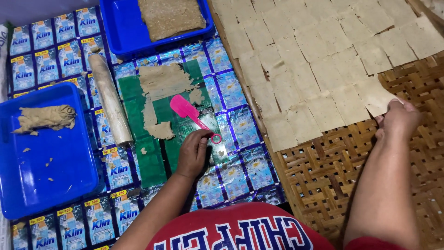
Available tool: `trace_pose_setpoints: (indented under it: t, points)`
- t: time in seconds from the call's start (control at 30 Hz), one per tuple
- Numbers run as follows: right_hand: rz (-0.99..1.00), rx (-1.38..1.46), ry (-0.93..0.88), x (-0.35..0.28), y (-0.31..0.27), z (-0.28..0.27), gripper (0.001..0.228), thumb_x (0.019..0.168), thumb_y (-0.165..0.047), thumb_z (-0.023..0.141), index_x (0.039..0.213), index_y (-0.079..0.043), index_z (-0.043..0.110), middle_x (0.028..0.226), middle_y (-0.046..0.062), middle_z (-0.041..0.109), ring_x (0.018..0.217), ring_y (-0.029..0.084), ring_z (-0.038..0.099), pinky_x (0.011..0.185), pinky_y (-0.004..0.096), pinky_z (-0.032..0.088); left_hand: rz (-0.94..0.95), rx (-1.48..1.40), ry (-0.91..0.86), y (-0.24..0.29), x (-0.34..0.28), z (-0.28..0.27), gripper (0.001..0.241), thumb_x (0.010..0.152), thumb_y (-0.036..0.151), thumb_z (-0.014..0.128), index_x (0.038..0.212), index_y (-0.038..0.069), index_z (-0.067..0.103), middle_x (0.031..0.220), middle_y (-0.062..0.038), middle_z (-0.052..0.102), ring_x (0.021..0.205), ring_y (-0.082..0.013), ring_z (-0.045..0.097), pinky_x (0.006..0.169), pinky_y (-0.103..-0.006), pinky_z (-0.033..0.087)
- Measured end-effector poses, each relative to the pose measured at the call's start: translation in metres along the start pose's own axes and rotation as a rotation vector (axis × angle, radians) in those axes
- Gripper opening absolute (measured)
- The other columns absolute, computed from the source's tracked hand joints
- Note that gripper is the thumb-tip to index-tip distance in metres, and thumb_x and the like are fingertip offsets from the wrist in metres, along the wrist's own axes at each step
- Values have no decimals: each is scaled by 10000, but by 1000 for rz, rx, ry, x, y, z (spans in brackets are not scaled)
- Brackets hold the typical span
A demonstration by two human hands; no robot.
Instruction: Flattening dough using a rolling pin and cutting it into rectangular pieces with a small spatula.
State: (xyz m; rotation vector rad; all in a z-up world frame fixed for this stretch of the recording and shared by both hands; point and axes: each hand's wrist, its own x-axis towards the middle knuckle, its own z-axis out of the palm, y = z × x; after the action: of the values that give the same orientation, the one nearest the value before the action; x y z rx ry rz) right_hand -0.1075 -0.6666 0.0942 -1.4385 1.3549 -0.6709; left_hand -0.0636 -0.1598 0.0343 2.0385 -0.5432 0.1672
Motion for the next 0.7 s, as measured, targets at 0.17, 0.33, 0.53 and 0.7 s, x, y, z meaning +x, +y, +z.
trace_pose_setpoints:
  t: [0.17,0.33,0.53,0.7]
  points:
    - [-809,-618,193,127,92,3,234,1042,-279,589,1220,-128,604,1101,39,655,819,40,629,579,155,464,-11,-4,18,-3,1,3,298,1070,242,487,1154,47,696,1147,-160,709,1107,-357,665,956,-428,513]
    - [-803,-321,-151,-98,5,57,188,1133,-148,564,1050,-20,675,966,125,721,799,212,709,629,348,599,-18,-17,62,-6,-4,-1,282,1059,232,507,1146,44,698,1135,-170,711,1100,-363,666,960,-432,519]
    - [-1082,-181,-888,-259,54,159,113,1022,-77,594,1101,-32,660,1060,178,681,1009,321,679,907,421,540,-125,-236,35,-7,-7,-10,261,1054,214,528,1157,45,697,1102,-156,720,1066,-332,696,931,-409,539]
    - [-1371,-409,-928,-335,66,206,313,891,-194,733,1155,-37,672,1055,214,631,974,425,630,801,489,513,-25,107,-67,1,-30,-42,215,996,215,632,1117,47,692,1197,-136,697,1176,-333,634,1051,-451,502]
